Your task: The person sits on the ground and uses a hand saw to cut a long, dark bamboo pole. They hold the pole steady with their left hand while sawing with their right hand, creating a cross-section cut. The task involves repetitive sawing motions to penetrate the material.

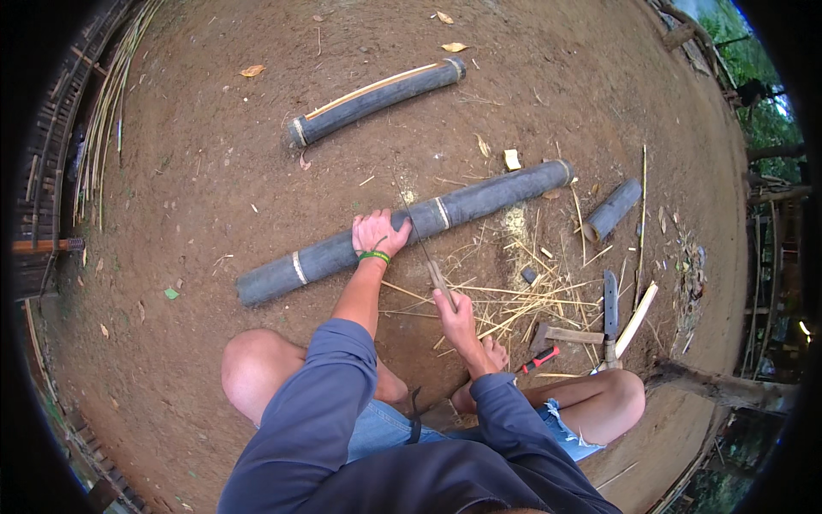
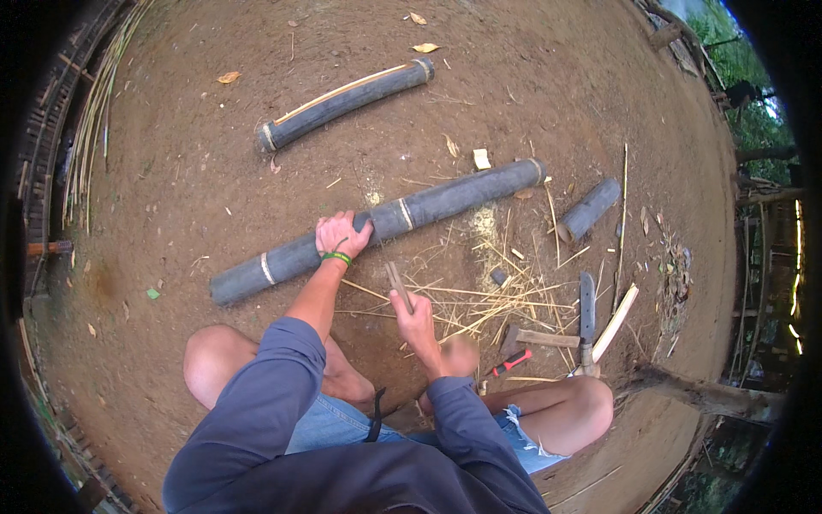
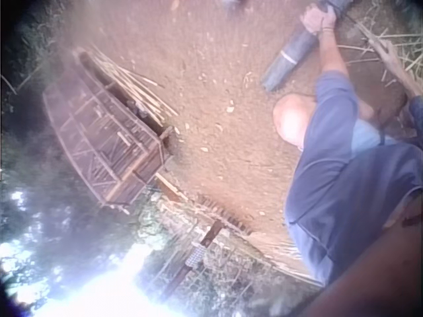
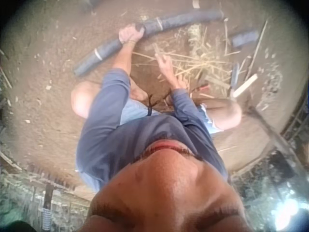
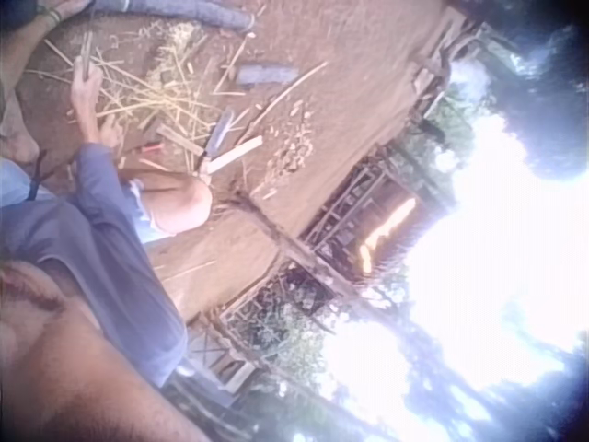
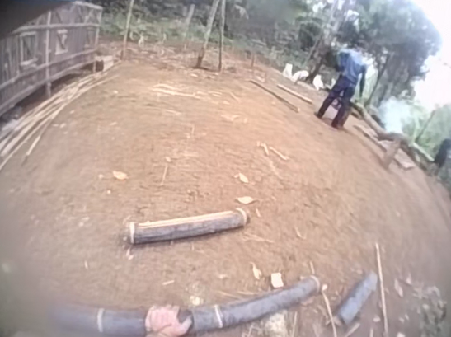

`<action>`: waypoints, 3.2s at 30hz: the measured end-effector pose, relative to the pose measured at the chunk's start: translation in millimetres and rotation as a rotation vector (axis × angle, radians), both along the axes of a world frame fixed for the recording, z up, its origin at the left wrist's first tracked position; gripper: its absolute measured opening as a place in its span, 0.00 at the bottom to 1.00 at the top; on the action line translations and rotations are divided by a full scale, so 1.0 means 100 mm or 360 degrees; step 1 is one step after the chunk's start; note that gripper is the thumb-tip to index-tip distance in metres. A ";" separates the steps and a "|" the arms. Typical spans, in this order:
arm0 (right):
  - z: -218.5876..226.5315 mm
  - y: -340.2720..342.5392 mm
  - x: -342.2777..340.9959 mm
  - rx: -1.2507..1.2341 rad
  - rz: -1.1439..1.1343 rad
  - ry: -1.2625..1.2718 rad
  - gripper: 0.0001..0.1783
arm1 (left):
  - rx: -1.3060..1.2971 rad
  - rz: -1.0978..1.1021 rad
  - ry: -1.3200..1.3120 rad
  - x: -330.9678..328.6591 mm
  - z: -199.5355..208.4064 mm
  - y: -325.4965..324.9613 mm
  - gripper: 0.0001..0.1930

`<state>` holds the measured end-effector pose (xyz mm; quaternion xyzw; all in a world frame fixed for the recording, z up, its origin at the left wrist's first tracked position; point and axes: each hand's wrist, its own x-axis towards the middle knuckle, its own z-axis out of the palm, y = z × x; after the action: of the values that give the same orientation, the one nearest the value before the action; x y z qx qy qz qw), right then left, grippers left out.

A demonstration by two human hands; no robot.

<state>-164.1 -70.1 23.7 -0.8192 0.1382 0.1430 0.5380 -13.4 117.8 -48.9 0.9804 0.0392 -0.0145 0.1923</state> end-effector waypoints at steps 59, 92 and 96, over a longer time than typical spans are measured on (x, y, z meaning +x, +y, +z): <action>-0.26 0.17 0.48 0.0062 -0.0069 -0.0264 0.28 | 0.0083 -0.0168 0.0094 0.03 0.05 0.02 0.31; -0.34 -0.08 0.09 0.0349 -0.0115 -0.0135 0.23 | 0.0202 -0.0395 0.0368 0.01 0.17 0.05 0.42; -0.12 0.20 0.81 0.0215 -0.0039 -0.0359 0.22 | 0.0165 -0.0433 0.0277 0.06 0.11 0.03 0.43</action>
<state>-83.6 -50.2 11.7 -0.7903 0.0769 0.0525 0.6056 -7.8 120.5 -38.1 0.9804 -0.0768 -0.1231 0.1336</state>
